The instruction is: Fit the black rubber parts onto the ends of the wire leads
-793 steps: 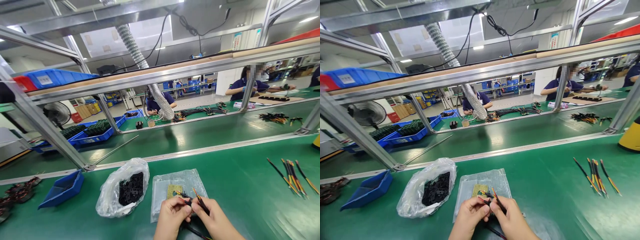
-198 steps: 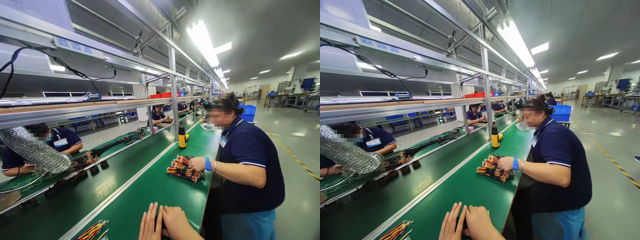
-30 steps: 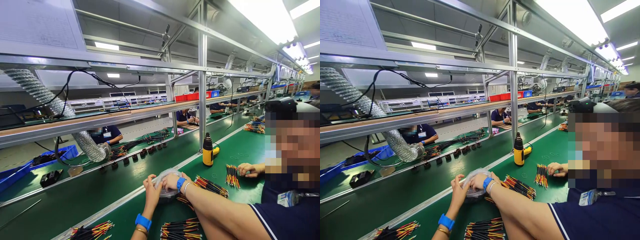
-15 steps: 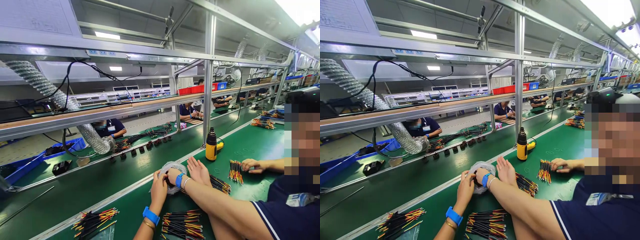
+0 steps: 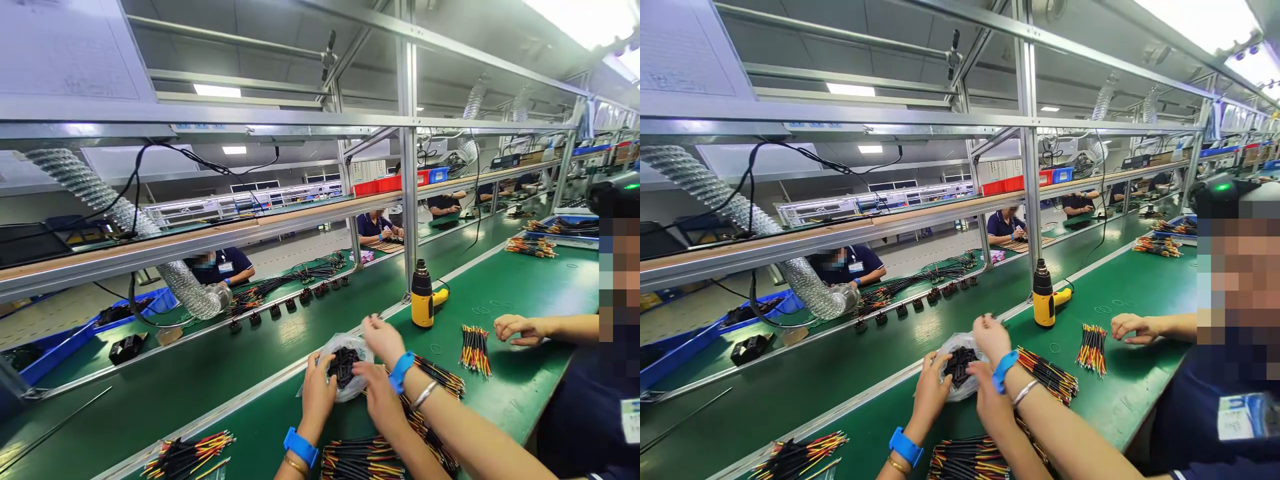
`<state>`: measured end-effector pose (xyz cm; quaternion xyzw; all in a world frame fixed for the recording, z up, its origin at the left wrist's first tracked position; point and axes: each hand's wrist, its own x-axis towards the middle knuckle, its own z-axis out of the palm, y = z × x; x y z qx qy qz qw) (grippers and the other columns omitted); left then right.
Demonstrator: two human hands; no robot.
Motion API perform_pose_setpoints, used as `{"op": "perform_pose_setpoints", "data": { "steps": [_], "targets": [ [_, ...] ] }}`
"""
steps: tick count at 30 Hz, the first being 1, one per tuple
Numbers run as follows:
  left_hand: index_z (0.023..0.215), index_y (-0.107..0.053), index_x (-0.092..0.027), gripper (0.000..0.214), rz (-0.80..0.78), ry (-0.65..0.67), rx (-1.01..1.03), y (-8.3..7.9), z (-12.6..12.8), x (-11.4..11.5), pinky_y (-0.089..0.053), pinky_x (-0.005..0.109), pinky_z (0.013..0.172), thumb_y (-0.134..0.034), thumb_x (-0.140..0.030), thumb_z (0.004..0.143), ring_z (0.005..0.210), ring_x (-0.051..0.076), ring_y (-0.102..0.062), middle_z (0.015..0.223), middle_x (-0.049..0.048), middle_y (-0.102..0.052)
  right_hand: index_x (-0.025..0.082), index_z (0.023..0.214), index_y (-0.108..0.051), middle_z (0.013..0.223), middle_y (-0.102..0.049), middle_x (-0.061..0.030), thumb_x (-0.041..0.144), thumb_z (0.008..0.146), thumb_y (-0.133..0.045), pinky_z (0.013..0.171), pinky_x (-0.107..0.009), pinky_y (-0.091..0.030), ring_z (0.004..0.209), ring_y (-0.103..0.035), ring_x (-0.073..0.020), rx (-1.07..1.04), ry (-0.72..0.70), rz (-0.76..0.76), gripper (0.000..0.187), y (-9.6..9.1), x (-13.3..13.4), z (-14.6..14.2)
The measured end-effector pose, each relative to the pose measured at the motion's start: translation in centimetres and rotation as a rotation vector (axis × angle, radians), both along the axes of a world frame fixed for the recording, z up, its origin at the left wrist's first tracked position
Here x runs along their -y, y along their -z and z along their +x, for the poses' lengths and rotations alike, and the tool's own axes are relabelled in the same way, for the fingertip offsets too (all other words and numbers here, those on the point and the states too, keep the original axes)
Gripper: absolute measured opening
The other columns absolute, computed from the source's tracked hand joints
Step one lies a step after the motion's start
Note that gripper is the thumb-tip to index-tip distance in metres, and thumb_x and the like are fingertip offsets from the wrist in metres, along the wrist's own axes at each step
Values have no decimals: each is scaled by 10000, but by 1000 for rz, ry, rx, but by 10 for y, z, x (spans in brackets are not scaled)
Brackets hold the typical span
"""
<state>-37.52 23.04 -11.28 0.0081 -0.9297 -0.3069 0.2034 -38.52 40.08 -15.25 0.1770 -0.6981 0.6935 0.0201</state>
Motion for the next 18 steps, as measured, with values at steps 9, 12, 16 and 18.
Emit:
{"op": "perform_pose_setpoints", "data": {
  "steps": [9, 12, 16, 18],
  "targets": [
    [1379, -525, -215, 674, -128, -111, -78, 4, 2, 4, -304, 536, 1129, -404, 61, 776, 1401, 347, -345, 1499, 132, -392, 175, 1264, -661, 1383, -595, -156, 34, 884, -457, 1089, -574, -350, 1285, -539, -331, -305, -77, 797, 453, 26, 30, 20],
    [1237, -650, -211, 467, -137, -55, -64, -4, 5, 2, -167, 573, 1172, -440, -37, 858, 1425, 380, -280, 1467, 147, -439, 178, 1355, -591, 1449, -535, -132, 27, 894, -427, 1133, -542, -319, 1342, -489, -302, -351, -103, 880, 511, 28, 30, 18],
    [921, -739, -237, 319, -79, 102, 58, -7, -6, -3, -465, 454, 943, -521, -29, 816, 1019, 309, -635, 1053, 109, -679, 182, 1385, -561, 1451, -535, -123, 47, 907, -429, 1127, -515, -344, 1343, -490, -294, -384, -97, 928, 515, 32, 31, 20],
    [809, -716, -206, 239, -23, 121, 113, -3, -18, -3, -500, 434, 839, -589, -8, 768, 858, 274, -660, 882, 70, -679, 176, 1391, -554, 1449, -534, -138, 62, 898, -456, 1103, -517, -374, 1334, -497, -309, -397, -82, 944, 516, 35, 32, 22]
  ]
}}
